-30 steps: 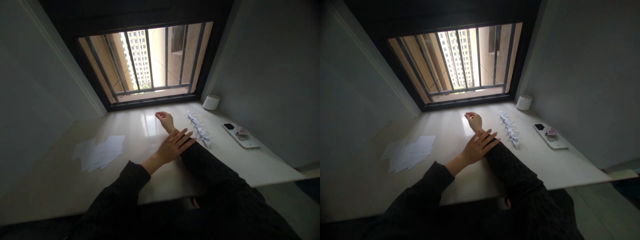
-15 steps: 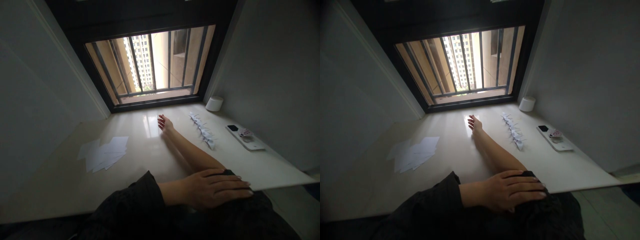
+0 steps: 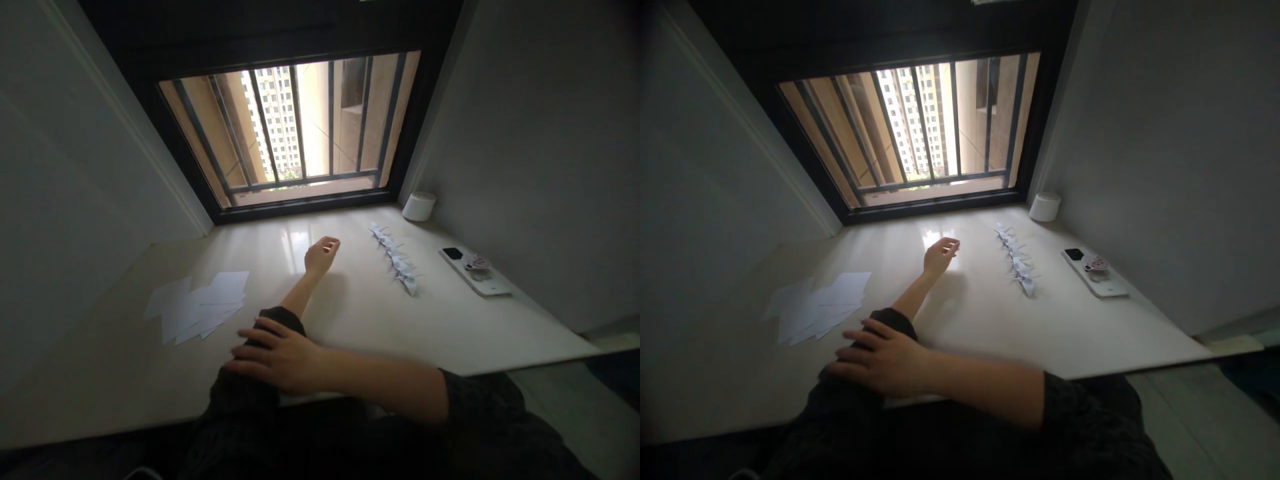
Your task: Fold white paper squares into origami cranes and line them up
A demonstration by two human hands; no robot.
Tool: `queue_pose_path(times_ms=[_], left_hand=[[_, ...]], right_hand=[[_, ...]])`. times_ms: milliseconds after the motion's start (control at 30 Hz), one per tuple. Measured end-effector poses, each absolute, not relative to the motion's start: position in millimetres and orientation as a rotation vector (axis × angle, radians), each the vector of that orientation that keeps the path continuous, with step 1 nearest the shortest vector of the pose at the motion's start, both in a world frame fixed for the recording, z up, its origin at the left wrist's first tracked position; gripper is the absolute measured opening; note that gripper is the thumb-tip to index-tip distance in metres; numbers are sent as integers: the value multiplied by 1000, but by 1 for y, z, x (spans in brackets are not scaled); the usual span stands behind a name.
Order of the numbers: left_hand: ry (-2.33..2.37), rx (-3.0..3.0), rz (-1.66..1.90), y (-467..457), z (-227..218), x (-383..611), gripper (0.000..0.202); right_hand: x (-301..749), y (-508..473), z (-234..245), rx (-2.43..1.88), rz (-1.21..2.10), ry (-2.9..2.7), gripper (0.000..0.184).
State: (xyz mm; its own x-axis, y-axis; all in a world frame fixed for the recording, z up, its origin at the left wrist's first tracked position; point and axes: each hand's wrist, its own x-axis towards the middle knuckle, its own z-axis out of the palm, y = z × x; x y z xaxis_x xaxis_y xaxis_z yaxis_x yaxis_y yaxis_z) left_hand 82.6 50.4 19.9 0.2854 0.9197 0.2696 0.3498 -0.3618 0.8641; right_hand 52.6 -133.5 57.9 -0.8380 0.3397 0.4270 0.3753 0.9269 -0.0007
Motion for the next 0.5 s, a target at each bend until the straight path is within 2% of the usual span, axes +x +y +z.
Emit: queue_pose_path(times_ms=[133,267,367,500], left_hand=[[1129,800,1177,83,37,73,16],[1125,701,1209,79,46,36,20],[1038,879,1297,53,37,14,29],[1102,1196,1332,29,15,4,35]], right_hand=[[37,-169,70,-470,-216,-2645,41],[83,-175,73,-592,-272,-2531,42],[175,-153,53,-1206,-197,-2118,59],[328,-125,17,-1993,-433,-1488,59]])
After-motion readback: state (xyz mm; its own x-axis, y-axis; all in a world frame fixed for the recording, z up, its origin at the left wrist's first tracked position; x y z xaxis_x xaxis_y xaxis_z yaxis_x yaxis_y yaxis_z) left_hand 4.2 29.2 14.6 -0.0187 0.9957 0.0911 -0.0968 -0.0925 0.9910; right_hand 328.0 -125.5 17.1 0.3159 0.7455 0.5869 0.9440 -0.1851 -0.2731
